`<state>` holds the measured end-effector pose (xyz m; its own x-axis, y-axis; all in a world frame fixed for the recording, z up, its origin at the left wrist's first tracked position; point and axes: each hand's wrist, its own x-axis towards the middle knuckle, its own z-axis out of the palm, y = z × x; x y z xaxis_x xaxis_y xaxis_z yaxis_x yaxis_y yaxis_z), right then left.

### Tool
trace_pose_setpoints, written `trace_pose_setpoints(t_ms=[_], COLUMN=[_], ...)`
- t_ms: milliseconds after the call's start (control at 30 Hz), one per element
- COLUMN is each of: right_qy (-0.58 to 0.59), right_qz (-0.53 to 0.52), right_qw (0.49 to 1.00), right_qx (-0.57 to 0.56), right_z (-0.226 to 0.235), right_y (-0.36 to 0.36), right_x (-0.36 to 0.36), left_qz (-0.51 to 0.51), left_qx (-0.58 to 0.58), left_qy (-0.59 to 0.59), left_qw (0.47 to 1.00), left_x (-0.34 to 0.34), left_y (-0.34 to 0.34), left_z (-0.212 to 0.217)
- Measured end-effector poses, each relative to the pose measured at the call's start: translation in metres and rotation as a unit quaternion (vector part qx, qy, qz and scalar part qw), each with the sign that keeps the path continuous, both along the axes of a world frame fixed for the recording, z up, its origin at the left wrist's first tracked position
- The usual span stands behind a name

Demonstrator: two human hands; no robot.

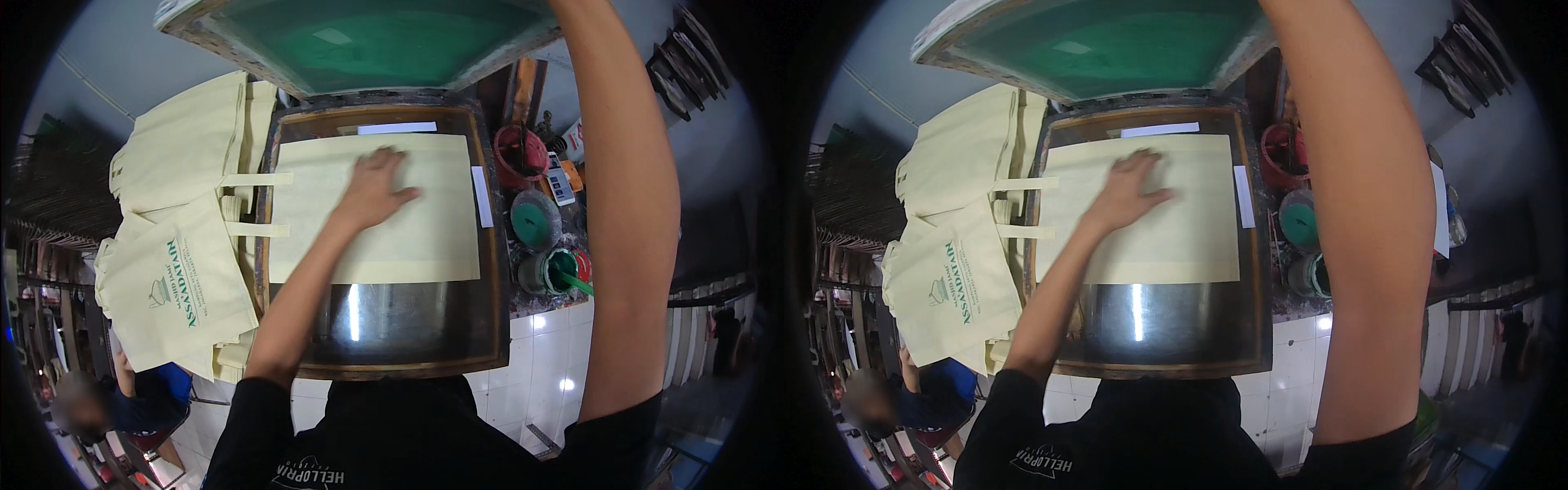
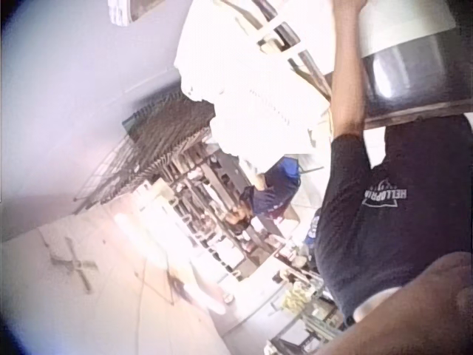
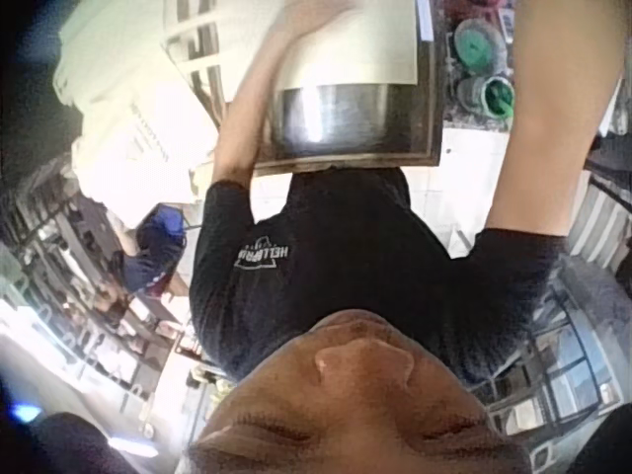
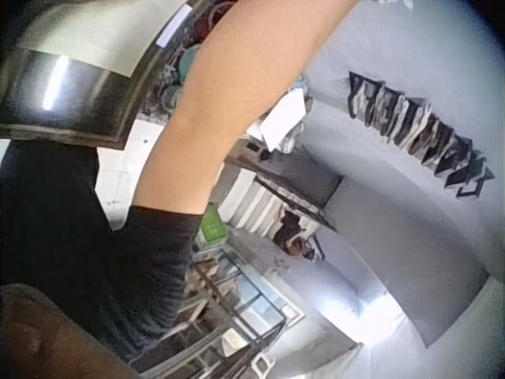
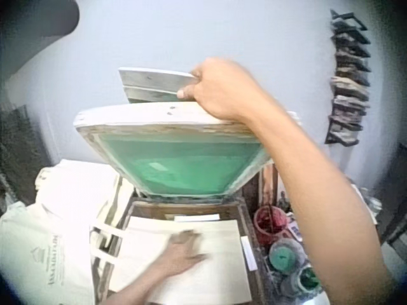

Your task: The person performs screen printing on yellow tote bags using a squeegee and green ink, repeatedly placing a bag on the print bed, lowering the screen, applying ink, and stacking the printed bags.

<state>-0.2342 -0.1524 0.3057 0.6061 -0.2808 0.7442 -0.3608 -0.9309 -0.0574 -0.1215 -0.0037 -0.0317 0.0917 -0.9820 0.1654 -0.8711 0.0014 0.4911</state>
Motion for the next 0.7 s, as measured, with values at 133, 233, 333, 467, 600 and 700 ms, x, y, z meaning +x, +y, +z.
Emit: trace_pose_setpoints(t_ms=[133,233,333,467,600,700], right_qy=[0.025,0.021,0.022,0.027,0.027,0.029], right_qz=[0.012,0.022,0.02,0.016,0.019,0.017], right_qw=[0.998,0.999,0.999,1.0,0.999,0.999], right_qx=[-0.06,-0.036,-0.017,-0.003,0.002,0.007], right_z=[0.001,0.001,0.0,0.001,0.0,0.001], right_y=[-0.008,-0.003,-0.003,-0.003,0.003,0.001], right_x=[0.0,-0.004,-0.004,-0.004,-0.007,-0.005], left_qz=[0.045,0.063,0.081,0.113,0.137,0.136], left_qx=[0.107,0.212,0.231,0.252,0.283,0.284], left_qy=[-0.06,-0.075,-0.064,-0.061,-0.04,-0.035], left_qw=[0.992,0.972,0.967,0.959,0.948,0.949], left_x=[-0.06,-0.072,-0.077,-0.083,-0.088,-0.087], left_y=[-0.081,-0.101,-0.106,-0.109,-0.107,-0.109], left_z=[-0.017,-0.019,-0.027,-0.023,-0.009,-0.009])
